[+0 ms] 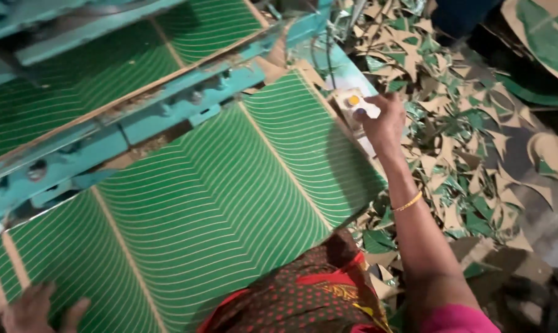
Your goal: Using a hydraulic press to mold and trim biodegradable plates from leaf material.
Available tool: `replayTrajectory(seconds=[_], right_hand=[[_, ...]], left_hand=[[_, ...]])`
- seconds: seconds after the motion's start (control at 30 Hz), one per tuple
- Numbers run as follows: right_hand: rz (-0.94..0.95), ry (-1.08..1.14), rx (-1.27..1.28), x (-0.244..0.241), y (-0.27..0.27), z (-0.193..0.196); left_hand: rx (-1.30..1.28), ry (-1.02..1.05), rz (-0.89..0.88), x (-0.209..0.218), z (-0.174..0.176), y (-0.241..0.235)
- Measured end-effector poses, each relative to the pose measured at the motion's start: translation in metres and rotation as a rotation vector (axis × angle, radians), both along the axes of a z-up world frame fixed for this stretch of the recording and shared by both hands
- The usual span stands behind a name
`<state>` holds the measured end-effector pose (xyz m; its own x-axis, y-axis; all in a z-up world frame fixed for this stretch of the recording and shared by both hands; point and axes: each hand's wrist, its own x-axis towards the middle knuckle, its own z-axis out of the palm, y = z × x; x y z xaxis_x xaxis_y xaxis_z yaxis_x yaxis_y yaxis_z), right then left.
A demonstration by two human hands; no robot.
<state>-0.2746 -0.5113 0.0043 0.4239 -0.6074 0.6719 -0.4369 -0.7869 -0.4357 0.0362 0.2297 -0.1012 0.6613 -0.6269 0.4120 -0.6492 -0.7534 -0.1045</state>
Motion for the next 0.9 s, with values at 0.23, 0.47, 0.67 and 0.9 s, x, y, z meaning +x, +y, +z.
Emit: replayTrajectory(seconds=[0.23,0.47,0.67,0.9], right_hand=[[0.034,0.105,0.313,-0.026,0.008,-0.019],[0.159,0.072,0.081,-0.029,0.025,-0.014],[0.203,0.094,0.083,-0.025,0.022,-0.019],[0.142,0.248,-0.055,-0.034,-0.021,-0.064]], left_hand=[[-0.015,-0.048,-0.037,0.004,-0.079,0.053],[-0.058,0.032,0.078,-0.046,0.008,-0.010],[-0.284,0.178,0.086,-0.090,0.098,-0.065],[-0.410,0.232,0.123,-0.088,0.080,-0.060]])
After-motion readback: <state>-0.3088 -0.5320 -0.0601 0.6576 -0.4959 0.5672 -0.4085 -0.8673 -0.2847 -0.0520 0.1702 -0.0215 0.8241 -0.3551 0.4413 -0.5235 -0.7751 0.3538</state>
